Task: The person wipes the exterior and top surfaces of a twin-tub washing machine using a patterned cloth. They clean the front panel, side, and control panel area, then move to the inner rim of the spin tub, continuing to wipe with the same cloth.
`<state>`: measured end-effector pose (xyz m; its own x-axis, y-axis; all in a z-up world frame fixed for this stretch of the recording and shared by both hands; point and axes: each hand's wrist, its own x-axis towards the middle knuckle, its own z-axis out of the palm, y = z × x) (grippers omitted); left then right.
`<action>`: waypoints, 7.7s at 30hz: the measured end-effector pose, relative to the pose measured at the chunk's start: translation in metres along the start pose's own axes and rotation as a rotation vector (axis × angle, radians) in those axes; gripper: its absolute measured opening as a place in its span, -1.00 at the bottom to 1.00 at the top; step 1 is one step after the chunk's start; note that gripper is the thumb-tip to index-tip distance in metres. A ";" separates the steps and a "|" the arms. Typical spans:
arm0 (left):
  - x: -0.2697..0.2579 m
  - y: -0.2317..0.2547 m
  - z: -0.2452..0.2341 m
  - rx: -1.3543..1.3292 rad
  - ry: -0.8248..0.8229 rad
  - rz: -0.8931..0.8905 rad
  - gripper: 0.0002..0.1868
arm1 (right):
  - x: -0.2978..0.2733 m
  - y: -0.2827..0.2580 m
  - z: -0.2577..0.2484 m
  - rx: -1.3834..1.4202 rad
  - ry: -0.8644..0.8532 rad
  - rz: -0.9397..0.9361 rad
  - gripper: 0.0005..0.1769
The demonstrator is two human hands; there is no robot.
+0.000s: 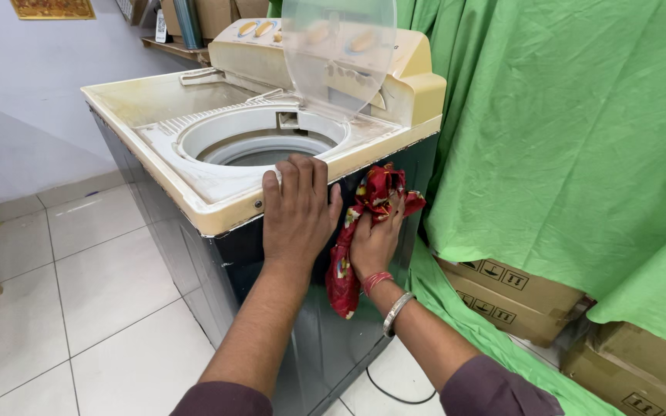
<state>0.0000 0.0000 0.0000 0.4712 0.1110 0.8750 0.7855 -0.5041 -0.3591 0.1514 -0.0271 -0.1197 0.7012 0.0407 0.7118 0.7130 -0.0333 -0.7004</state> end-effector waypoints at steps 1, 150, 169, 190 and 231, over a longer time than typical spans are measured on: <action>0.000 -0.001 -0.002 0.006 0.014 -0.001 -0.39 | 0.003 -0.003 -0.005 0.013 -0.013 -0.028 -0.32; -0.021 0.014 0.020 -0.141 0.205 -0.055 -0.51 | -0.013 -0.054 -0.025 -0.063 -0.089 -0.232 -0.23; -0.022 0.017 0.019 -0.006 0.203 -0.012 -0.49 | 0.000 0.021 -0.051 -0.198 -0.119 -0.189 -0.36; -0.016 0.019 0.015 -0.046 0.158 -0.074 -0.51 | 0.109 0.036 -0.002 -0.162 0.226 0.071 -0.40; -0.169 -0.172 0.070 -1.090 0.301 0.250 -0.27 | -0.159 -0.230 -0.023 -0.102 -0.179 -0.579 -0.02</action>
<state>-0.1864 0.1275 -0.1085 0.3345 -0.2303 0.9138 -0.1478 -0.9705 -0.1905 -0.1241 -0.0485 -0.0707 0.1940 0.2476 0.9492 0.9810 -0.0505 -0.1873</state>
